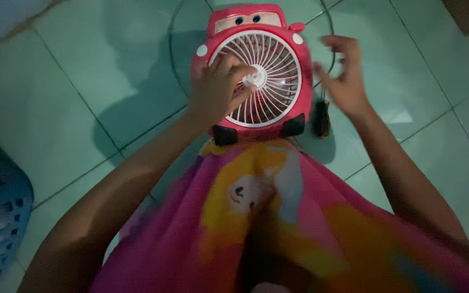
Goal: The person uses a screwdriver to remove the central cap and then unscrews the rear grille of a pink car-shaped electric fan. They detach the rear grille and set it aside, leaving the fan partially disassembled.
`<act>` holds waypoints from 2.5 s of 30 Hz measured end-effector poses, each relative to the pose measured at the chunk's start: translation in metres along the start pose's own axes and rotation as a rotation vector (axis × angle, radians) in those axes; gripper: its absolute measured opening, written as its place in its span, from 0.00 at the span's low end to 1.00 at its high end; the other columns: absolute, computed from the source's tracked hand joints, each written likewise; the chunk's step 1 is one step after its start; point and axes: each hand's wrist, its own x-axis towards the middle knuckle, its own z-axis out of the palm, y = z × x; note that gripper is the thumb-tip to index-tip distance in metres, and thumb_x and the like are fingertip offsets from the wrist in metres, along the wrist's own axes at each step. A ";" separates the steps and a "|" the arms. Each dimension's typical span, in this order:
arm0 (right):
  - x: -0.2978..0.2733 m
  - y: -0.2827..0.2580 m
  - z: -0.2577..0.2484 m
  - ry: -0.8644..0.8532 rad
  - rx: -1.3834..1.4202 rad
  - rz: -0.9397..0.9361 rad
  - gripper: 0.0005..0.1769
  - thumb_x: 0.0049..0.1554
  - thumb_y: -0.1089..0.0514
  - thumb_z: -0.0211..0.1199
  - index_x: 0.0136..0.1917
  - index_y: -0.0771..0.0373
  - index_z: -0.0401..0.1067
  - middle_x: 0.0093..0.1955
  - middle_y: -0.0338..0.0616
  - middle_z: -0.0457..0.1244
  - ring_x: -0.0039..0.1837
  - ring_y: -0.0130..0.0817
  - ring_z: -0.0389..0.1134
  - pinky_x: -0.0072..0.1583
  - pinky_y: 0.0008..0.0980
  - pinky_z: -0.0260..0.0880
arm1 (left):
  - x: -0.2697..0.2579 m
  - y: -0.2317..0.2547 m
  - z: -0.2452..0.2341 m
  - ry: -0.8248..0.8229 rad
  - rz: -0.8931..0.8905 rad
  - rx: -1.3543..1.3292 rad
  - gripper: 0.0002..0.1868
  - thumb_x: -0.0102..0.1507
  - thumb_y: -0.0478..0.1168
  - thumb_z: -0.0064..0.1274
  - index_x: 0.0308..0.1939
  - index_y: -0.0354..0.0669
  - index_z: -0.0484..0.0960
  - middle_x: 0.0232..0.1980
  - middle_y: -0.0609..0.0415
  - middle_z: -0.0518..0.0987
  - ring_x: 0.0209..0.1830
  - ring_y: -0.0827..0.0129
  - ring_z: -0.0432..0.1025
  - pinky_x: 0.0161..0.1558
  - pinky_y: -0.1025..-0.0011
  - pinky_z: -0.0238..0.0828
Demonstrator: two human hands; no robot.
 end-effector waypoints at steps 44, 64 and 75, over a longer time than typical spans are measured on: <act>-0.114 0.109 -0.066 -0.279 -0.646 0.365 0.36 0.50 0.62 0.75 0.72 0.61 0.71 0.69 0.52 0.60 0.64 0.48 0.69 0.62 0.42 0.75 | 0.010 0.004 0.014 0.110 -0.027 0.079 0.17 0.63 0.51 0.64 0.54 0.53 0.84 0.55 0.59 0.74 0.59 0.66 0.69 0.61 0.54 0.53; -0.107 0.177 -0.023 -0.009 -0.503 0.170 0.08 0.63 0.62 0.66 0.54 0.66 0.80 0.53 0.58 0.69 0.52 0.55 0.71 0.54 0.47 0.74 | 0.010 -0.002 0.015 0.075 -0.020 -0.146 0.16 0.66 0.44 0.63 0.55 0.46 0.81 0.67 0.56 0.74 0.67 0.58 0.70 0.66 0.59 0.63; -0.065 0.112 -0.040 0.070 -0.346 0.464 0.07 0.60 0.63 0.72 0.46 0.69 0.77 0.47 0.51 0.72 0.47 0.39 0.75 0.49 0.38 0.77 | 0.008 -0.004 0.022 0.129 -0.017 -0.029 0.16 0.65 0.49 0.64 0.53 0.50 0.82 0.65 0.60 0.74 0.68 0.66 0.67 0.64 0.53 0.51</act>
